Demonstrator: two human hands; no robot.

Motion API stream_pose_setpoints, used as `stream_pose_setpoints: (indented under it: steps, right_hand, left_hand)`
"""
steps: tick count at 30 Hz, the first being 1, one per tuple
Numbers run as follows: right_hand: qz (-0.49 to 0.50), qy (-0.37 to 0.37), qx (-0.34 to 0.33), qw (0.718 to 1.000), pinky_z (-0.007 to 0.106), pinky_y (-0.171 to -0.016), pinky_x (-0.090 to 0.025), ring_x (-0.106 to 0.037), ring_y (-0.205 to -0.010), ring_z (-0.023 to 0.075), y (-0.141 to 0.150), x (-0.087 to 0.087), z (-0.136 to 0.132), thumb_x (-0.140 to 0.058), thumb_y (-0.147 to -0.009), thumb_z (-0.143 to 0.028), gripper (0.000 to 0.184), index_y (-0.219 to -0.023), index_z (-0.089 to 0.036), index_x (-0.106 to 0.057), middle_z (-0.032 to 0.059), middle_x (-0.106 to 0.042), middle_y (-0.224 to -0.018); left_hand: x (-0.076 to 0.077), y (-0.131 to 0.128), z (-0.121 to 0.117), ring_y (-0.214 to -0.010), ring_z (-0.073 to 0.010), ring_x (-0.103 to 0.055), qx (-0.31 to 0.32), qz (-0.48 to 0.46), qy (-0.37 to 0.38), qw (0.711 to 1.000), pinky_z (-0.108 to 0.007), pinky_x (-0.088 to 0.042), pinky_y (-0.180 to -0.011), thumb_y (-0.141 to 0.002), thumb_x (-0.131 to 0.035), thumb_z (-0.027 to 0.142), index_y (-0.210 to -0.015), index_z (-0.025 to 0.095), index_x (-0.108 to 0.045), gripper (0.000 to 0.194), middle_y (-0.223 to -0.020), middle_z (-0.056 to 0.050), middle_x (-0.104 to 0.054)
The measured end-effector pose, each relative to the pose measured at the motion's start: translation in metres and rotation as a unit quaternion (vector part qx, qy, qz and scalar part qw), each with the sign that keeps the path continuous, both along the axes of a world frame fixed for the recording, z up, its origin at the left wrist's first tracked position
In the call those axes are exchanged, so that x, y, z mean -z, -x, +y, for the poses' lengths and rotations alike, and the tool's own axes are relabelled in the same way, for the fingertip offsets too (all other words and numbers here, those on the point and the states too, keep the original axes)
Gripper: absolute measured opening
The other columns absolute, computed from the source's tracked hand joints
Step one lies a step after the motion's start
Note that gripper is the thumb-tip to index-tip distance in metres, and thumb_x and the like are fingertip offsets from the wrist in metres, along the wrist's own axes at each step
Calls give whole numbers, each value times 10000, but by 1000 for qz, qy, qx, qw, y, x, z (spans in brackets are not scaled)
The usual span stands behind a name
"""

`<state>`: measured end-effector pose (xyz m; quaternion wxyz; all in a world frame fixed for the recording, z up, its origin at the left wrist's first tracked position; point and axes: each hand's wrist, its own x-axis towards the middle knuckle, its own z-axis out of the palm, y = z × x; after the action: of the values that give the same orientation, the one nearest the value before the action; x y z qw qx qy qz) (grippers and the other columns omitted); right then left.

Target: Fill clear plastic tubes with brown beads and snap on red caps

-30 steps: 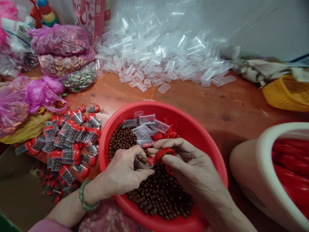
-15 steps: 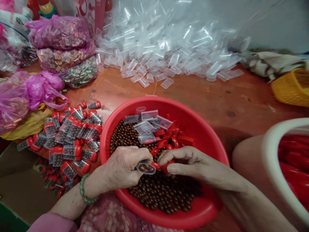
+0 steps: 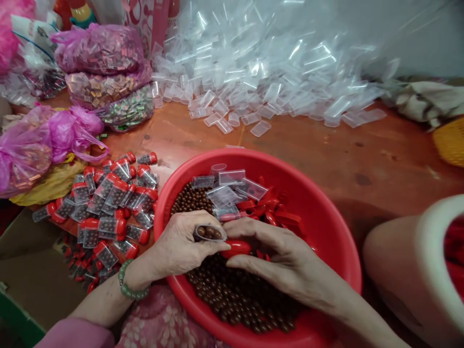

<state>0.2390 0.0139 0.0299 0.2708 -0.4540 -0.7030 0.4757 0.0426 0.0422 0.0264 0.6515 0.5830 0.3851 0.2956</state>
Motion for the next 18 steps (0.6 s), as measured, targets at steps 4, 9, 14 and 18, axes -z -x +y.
stream_pose_setpoints:
  steps: [4,9,14,18]
  right_hand:
    - [47,16,103,993,277,-724,-578,-697,-774,185,0,3,-1,-779,-727,-334,160,-827,-230,-712,29,-738,-829]
    - [164,95,303,934,277,-653,-604,-714,-682,180,7,-5,-1,-858,-593,-358,231,-758,-261,-729,9,-745,-779]
    - [217,77,337,913,254,-655,-600,-697,-664,145,19,-19,-2,-860,-593,-317,210,-769,-311,-746,-22,-741,-779]
    - [210,52,348,912,248,-668,-591,-693,-700,147,20,-17,-1,-855,-598,-273,210,-777,-320,-754,-21,-743,-781]
  left_hand:
    - [0,0,1,-748,-132,-562,-20,-27,60,998,-259,-447,-724,-729,-722,207,-714,131,-623,126,-763,-21,-598]
    - [-6,5,-1,-740,-122,-557,37,-89,92,991,-253,-450,-725,-742,-710,241,-730,127,-620,146,-780,-30,-606]
    - [-9,6,1,-662,-84,-508,95,-68,72,991,-211,-413,-645,-769,-680,200,-743,122,-626,98,-725,3,-583]
    - [-9,4,7,-625,-69,-495,99,-52,117,987,-198,-399,-609,-766,-690,204,-778,125,-635,97,-694,26,-575]
